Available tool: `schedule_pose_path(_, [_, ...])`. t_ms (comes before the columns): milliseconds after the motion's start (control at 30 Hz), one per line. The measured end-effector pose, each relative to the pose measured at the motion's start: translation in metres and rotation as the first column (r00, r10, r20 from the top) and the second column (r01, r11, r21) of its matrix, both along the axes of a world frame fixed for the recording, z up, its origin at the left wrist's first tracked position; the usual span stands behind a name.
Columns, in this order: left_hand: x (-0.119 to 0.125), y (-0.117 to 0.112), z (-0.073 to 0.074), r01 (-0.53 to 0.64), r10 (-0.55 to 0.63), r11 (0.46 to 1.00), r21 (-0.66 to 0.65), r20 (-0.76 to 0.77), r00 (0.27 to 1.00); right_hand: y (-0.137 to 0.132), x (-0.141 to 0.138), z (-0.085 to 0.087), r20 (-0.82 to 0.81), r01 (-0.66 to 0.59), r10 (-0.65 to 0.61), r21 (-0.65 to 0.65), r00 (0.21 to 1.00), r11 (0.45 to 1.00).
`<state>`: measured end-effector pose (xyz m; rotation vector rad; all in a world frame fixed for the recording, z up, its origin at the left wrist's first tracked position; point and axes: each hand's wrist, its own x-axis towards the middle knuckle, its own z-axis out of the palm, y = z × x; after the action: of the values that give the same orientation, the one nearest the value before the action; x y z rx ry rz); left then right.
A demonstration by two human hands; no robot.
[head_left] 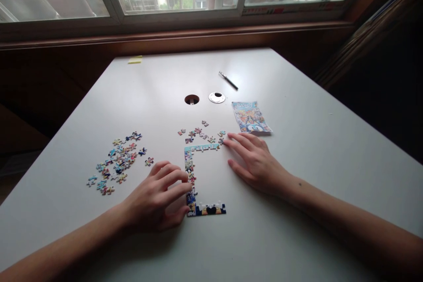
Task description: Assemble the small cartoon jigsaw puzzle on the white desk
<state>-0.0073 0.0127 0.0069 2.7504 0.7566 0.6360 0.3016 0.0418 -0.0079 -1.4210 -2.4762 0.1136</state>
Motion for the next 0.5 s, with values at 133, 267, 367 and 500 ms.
schedule_pose_path(133, [0.0003,0.0002,0.0007,-0.001,0.001,1.000,0.002,-0.009,1.000,0.0004,0.0003,-0.0002,-0.018,-0.012,0.012,0.005,1.000,1.000])
schedule_pose_path(267, [0.0011,0.0001,0.0007,-0.006,0.006,1.000,0.006,-0.017,1.000,0.0009,0.0023,-0.0048,0.002,-0.030,0.030,0.025,1.000,0.999])
schedule_pose_path(367, [0.0013,0.0004,-0.0006,-0.004,0.004,1.000,0.002,-0.013,1.000,0.0015,0.0029,-0.0065,0.022,-0.023,0.022,0.032,0.999,0.999])
schedule_pose_path(500, [0.0007,0.0006,-0.0026,-0.002,0.002,1.000,-0.013,-0.005,1.000,0.0034,0.0004,-0.0012,-0.023,-0.004,0.005,0.049,1.000,0.999])
